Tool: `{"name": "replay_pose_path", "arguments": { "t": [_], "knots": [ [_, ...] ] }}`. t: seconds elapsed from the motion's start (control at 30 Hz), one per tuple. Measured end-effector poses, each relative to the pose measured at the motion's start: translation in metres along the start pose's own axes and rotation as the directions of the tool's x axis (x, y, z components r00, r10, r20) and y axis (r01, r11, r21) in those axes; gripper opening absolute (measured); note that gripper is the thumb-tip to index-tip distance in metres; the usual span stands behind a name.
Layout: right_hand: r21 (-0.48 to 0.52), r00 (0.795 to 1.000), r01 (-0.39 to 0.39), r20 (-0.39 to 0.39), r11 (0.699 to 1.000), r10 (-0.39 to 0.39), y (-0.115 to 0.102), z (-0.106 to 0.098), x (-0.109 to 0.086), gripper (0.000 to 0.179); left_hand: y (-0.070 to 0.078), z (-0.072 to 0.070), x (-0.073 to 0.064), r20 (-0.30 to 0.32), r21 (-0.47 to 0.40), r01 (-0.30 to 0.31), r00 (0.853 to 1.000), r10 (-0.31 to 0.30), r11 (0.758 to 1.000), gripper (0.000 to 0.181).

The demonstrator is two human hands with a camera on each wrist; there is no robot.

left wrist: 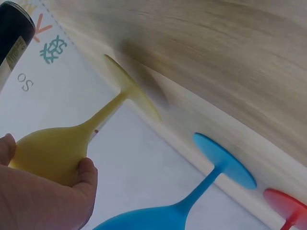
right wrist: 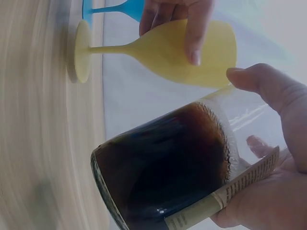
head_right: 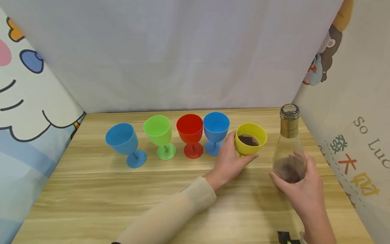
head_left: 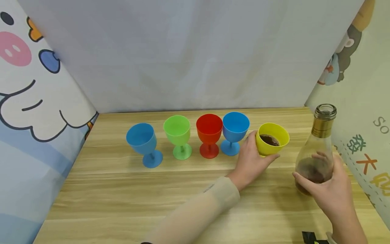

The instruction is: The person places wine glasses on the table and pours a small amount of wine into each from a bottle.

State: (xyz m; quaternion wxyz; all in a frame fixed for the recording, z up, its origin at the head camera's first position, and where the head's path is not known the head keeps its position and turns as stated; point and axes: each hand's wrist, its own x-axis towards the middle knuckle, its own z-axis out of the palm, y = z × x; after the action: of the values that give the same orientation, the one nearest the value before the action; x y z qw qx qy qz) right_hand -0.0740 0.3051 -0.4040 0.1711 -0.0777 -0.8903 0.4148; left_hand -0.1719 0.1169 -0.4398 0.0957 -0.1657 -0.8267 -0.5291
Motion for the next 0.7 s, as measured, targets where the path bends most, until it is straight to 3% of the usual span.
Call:
{"name": "replay_pose_path", "arguments": {
  "t": [0.13,0.3,0.7],
  "knots": [
    [0.034,1.0,0.004,0.001,0.999,-0.004,-0.001,-0.001,0.0,0.086,0.003,0.009,0.005,-0.002,-0.015,0.0,1.0,0.0,1.0,0.083],
    [0.029,1.0,0.007,-0.002,1.0,-0.007,0.0,-0.002,0.001,0.086,0.006,0.017,0.012,0.005,-0.038,0.046,0.999,-0.046,0.998,0.082],
    [0.013,1.0,0.01,-0.018,1.0,-0.01,0.003,0.0,-0.002,0.085,0.003,0.028,0.026,0.015,0.007,0.087,0.996,-0.087,0.996,0.081]
  ]
}}
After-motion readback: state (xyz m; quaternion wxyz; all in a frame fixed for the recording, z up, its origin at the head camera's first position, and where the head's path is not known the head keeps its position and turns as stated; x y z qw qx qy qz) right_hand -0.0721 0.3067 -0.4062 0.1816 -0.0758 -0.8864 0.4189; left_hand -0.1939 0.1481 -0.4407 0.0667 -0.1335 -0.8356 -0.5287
